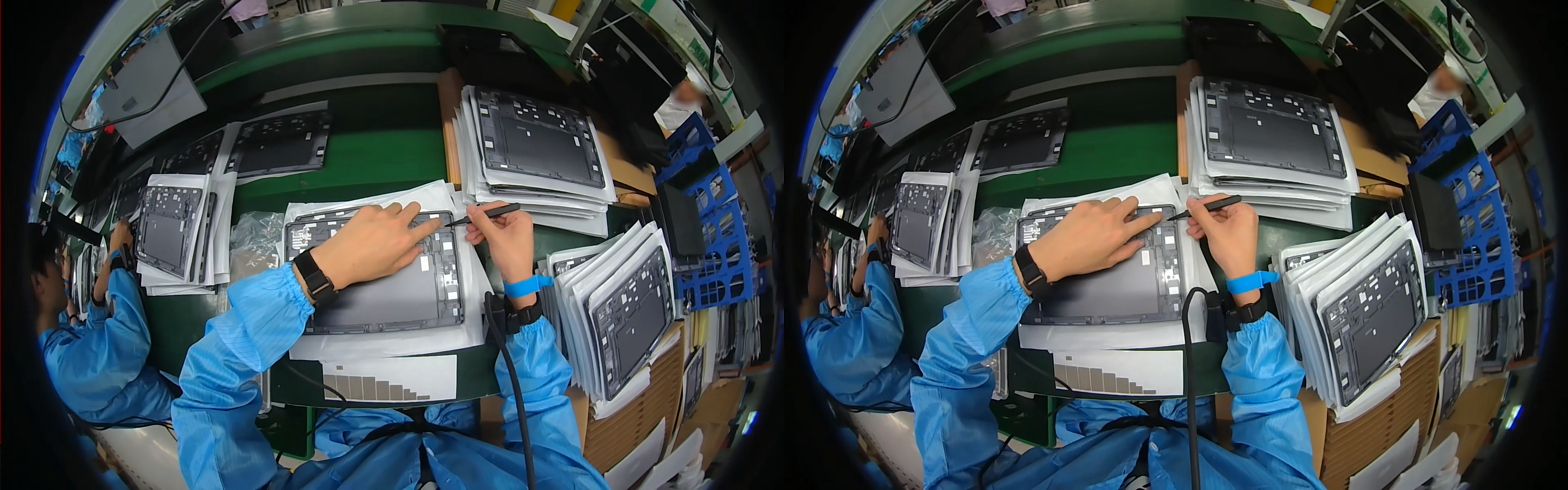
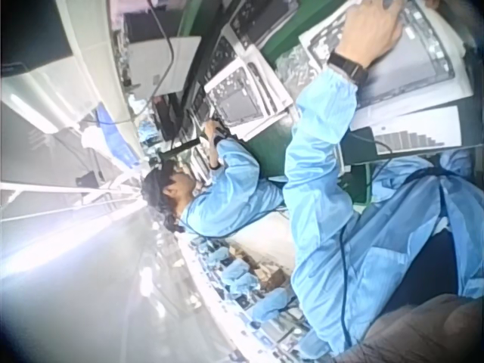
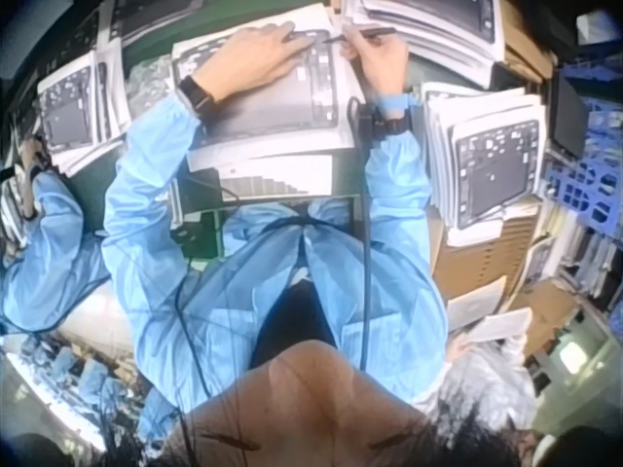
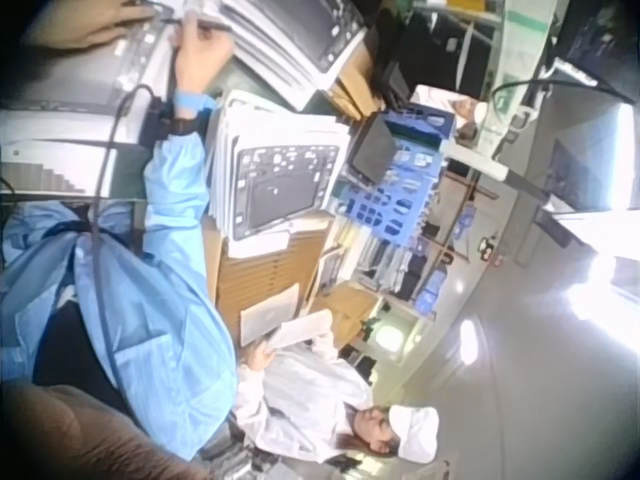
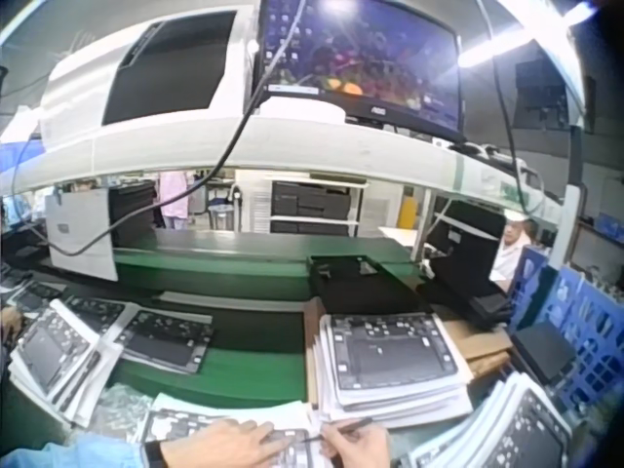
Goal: Assembling components into the internal frames of laptop back panels on an industrial production line.
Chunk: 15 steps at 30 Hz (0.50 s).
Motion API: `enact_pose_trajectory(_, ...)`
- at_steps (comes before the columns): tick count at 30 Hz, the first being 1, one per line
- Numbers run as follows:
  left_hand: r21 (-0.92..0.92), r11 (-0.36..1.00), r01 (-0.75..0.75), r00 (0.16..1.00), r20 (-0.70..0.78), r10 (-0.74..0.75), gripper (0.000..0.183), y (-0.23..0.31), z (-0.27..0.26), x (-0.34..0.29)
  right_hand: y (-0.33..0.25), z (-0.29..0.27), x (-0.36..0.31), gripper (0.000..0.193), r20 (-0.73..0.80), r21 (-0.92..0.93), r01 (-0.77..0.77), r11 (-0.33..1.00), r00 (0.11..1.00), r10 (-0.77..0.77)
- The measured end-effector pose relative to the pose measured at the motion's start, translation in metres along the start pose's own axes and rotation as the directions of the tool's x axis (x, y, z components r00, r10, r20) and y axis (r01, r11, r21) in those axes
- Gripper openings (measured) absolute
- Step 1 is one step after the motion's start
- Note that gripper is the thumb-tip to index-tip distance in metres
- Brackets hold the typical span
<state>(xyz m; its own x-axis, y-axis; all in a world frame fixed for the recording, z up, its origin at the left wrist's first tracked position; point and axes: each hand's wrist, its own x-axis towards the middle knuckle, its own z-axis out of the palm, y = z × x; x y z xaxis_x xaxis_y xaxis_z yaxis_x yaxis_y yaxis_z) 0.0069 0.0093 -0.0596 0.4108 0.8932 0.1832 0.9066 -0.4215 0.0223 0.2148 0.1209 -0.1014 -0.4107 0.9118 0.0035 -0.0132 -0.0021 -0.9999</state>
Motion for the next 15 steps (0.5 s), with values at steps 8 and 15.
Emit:
enact_pose_trajectory(8,0.013,1.0,-0.008,1.0,0.009,0.008,0.041,0.0015,0.0014,0.0013,-0.0023,0.0019,-0.0011,0.02,-0.011,-0.049,-0.001,0.999,1.0,0.001)
enact_pose_trajectory(15,0.054,0.997,-0.048,0.998,0.037,0.046,0.039,-0.0028,0.0022,0.0075,-0.0056,0.0039,-0.0024,0.024,-0.053,-0.122,0.015,0.992,0.998,-0.022)
